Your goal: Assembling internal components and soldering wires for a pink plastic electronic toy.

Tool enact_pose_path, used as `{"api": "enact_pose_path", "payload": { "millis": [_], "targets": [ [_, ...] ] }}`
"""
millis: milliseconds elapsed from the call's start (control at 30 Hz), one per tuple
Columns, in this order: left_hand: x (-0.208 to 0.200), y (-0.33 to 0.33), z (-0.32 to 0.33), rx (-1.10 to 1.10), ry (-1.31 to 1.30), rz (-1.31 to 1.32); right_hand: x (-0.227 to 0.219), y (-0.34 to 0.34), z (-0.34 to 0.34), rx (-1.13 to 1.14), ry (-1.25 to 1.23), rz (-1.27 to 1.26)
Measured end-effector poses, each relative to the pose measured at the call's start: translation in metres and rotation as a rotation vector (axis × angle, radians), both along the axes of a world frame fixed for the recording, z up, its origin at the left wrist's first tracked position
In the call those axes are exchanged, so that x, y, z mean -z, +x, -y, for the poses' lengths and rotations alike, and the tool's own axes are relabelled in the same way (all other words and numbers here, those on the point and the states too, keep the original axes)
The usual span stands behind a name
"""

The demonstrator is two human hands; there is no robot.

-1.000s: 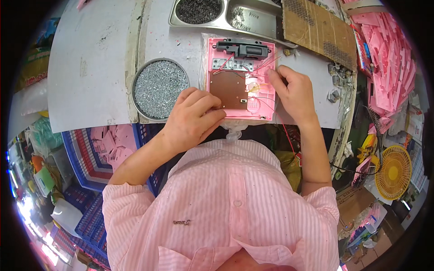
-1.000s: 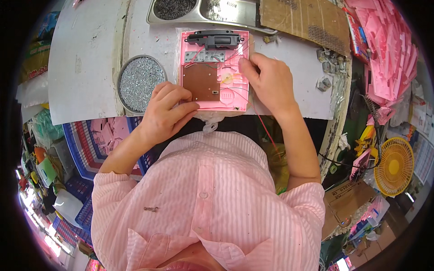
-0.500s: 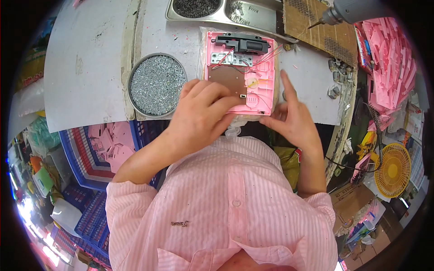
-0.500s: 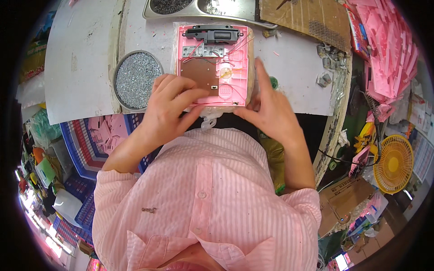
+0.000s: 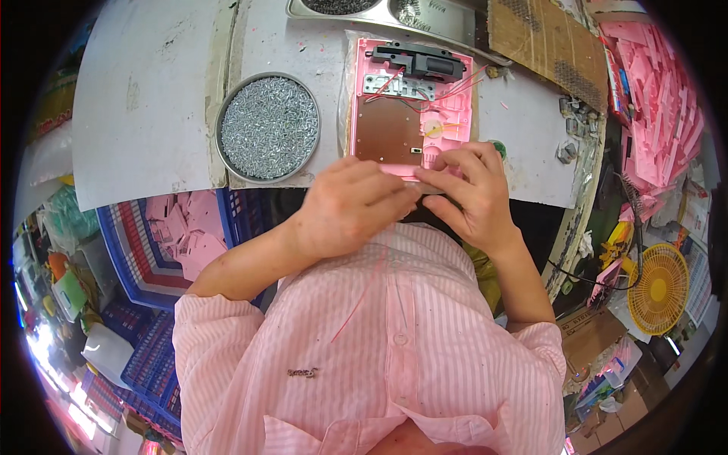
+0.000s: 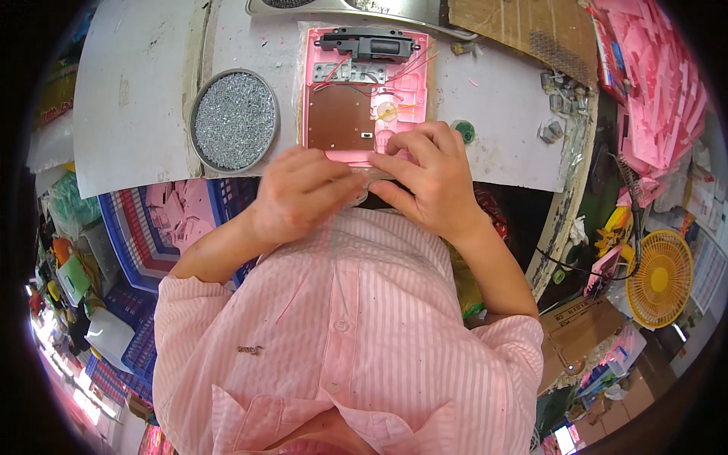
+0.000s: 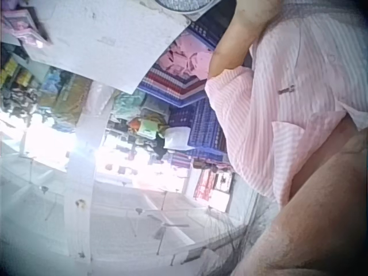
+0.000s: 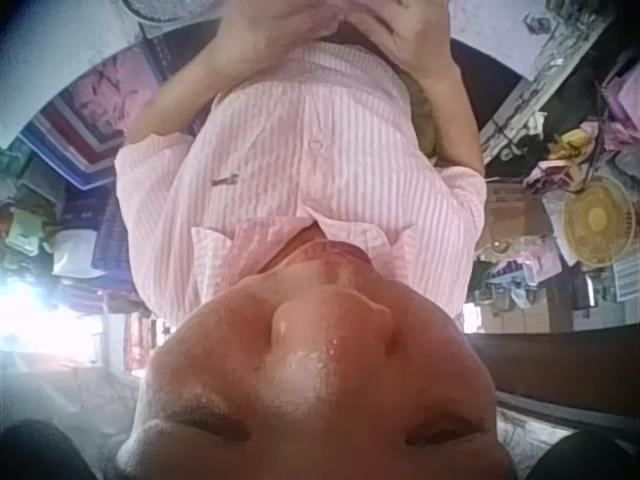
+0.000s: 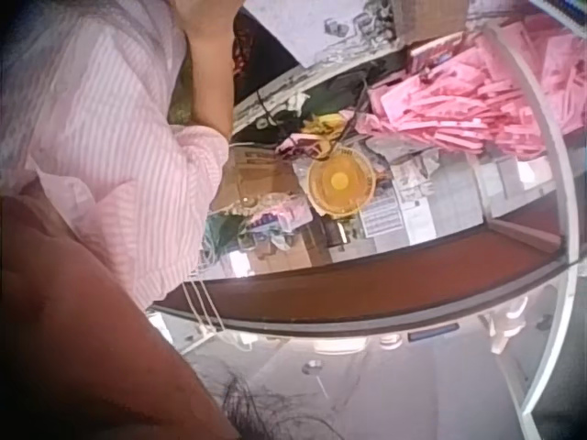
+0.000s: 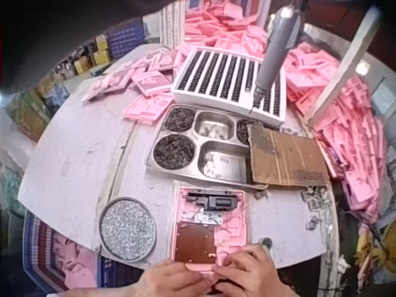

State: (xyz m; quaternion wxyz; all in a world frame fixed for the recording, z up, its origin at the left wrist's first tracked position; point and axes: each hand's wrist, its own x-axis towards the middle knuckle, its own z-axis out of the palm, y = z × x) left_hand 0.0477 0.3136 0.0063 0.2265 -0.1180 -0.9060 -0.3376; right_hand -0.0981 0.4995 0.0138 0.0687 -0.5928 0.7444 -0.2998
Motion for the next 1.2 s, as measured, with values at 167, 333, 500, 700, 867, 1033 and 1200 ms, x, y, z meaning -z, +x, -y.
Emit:
{"api": "enact_pose_path", "payload": {
  "millis": [167, 333, 500, 700, 867, 1033, 1200],
  "targets": [
    [0.0, 0.017, 0.025, -0.354, 0.092, 0.204, -0.03, 0.01, 0.018, 0.035, 0.061, -0.048],
    [-0.005, 0.042, 0.02, -0.272, -0.011, 0.452, -0.006, 0.044, 0.049, 0.088, -0.038, -0.104],
    [-0.003, 0.056, 0.015, -0.002, -0.1, 0.673, 0.007, 0.053, 0.061, 0.121, -0.046, -0.15],
    [-0.019, 0.028, 0.033, -0.179, 0.322, 0.386, -0.009, 0.049, 0.061, 0.054, 0.08, -0.13],
    [-0.002, 0.028, 0.04, -0.117, 0.18, 0.419, -0.07, -0.013, 0.099, -0.039, -0.039, 0.111],
    [-0.005, 0.019, 0.047, -0.024, 0.142, 0.444, -0.074, -0.148, 0.221, 0.369, -0.155, -0.135],
    [-0.012, 0.012, 0.05, -0.003, 0.164, 0.441, -0.034, -0.281, 0.275, 1.185, -0.071, -0.291]
  ]
}}
